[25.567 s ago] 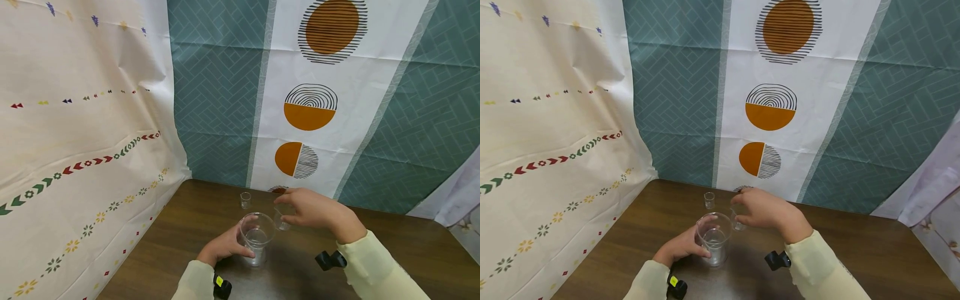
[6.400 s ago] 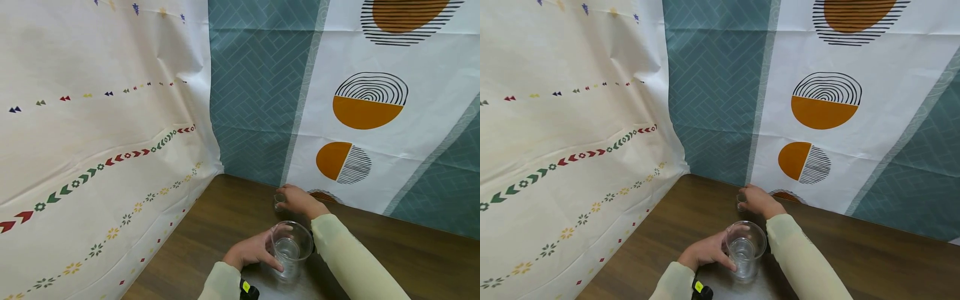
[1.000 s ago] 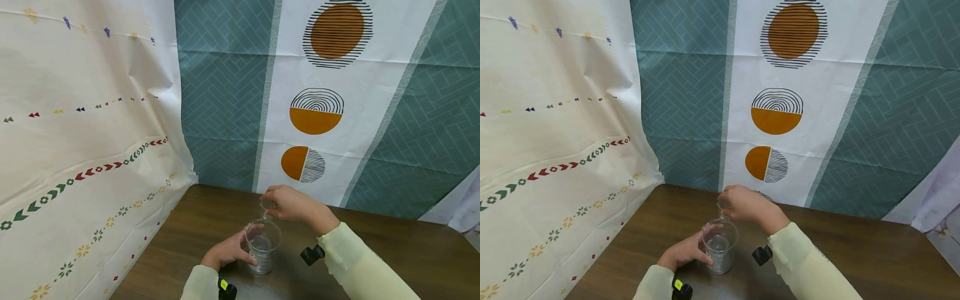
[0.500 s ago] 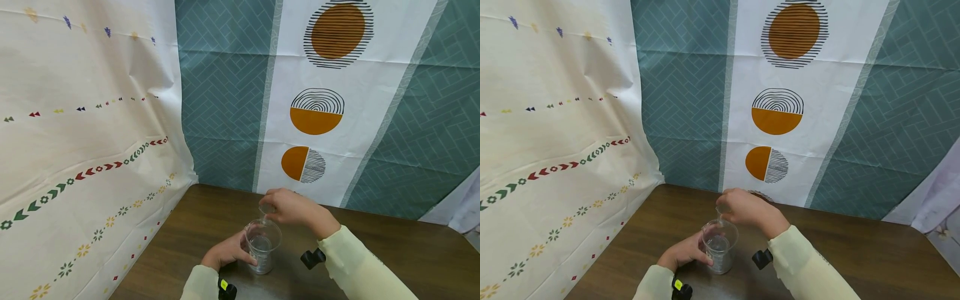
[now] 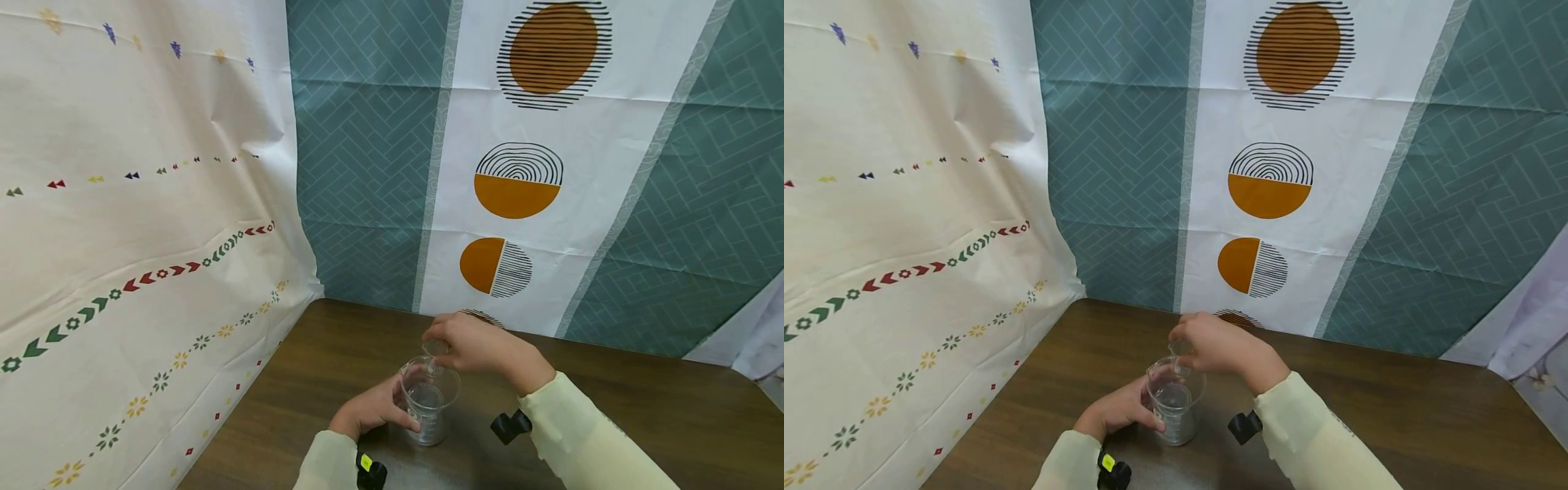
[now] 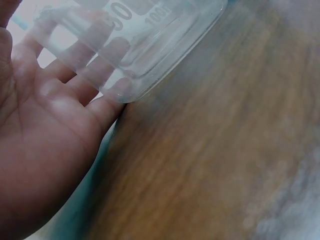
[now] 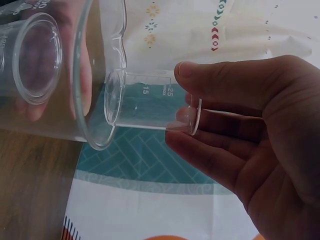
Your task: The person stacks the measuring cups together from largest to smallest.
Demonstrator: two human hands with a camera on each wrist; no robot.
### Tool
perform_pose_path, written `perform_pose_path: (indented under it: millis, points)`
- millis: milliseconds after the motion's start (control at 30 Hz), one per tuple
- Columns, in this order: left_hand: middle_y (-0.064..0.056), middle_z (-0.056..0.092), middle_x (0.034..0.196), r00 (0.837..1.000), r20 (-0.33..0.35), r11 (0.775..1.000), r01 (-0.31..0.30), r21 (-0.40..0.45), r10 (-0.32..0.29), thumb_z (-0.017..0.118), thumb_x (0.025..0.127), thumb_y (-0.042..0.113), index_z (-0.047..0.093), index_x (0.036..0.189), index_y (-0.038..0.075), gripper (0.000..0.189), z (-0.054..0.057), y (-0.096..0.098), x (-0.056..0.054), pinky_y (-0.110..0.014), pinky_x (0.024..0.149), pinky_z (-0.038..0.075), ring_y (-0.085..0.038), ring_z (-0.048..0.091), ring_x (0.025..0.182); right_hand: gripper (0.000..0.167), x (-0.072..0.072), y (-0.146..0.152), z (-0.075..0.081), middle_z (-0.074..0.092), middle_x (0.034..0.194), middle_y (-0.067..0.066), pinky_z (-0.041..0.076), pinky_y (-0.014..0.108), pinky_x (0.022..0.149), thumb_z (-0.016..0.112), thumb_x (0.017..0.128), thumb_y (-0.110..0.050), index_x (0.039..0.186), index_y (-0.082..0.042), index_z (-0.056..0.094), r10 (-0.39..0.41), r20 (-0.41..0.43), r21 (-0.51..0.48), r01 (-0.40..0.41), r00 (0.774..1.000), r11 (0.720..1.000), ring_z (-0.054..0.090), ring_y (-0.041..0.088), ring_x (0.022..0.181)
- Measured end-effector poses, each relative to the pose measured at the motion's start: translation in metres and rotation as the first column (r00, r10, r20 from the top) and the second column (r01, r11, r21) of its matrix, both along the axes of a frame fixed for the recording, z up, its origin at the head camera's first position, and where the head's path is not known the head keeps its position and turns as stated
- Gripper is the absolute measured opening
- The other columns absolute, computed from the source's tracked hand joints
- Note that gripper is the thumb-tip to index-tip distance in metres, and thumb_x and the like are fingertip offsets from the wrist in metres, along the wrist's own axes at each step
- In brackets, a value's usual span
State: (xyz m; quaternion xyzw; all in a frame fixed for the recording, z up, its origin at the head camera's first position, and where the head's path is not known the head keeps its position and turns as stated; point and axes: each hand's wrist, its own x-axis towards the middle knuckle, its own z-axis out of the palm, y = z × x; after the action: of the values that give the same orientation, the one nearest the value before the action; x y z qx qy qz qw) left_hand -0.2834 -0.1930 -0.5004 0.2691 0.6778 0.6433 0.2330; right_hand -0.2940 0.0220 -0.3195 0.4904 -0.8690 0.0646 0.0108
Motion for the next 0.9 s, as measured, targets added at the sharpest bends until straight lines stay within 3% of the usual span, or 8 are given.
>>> perform_pose_path:
  millis: [200,533,900]
  points:
    - [0.002,0.039,0.15,1.0,0.002,1.0,-0.007,-0.009,0.007,0.079,0.078,0.006,0.03,0.147,0.035,0.09,0.0,0.0,0.0,-0.035,0.11,0.038,-0.019,0.04,0.135,0.031,0.001,-0.001,-0.003,0.066,0.102,0.0,0.049,0.023,0.069,0.075,0.084,-0.023,0.112,-0.01,0.071,0.001,-0.005,0.004,-0.001,1.0,1.0,0.054,0.006,0.076]
    - [0.001,0.033,0.155,0.998,0.021,0.996,-0.054,-0.068,0.056,0.079,0.078,0.01,0.027,0.149,0.032,0.091,0.002,-0.001,0.001,-0.05,0.116,0.027,-0.024,0.031,0.142,0.029,0.003,-0.004,-0.01,0.067,0.103,0.0,0.052,0.023,0.072,0.075,0.084,-0.021,0.111,-0.01,0.071,0.01,0.07,-0.011,-0.009,0.997,1.0,0.059,0.012,0.082]
    - [0.0,0.031,0.155,0.997,0.056,0.996,-0.048,-0.069,0.052,0.08,0.078,0.011,0.024,0.151,0.031,0.095,0.003,-0.001,0.003,-0.048,0.114,0.031,-0.022,0.036,0.138,0.027,0.006,-0.007,-0.019,0.067,0.104,0.002,0.053,0.023,0.073,0.077,0.081,-0.018,0.106,-0.01,0.071,0.012,0.128,-0.012,-0.011,0.992,1.0,0.062,0.014,0.086]
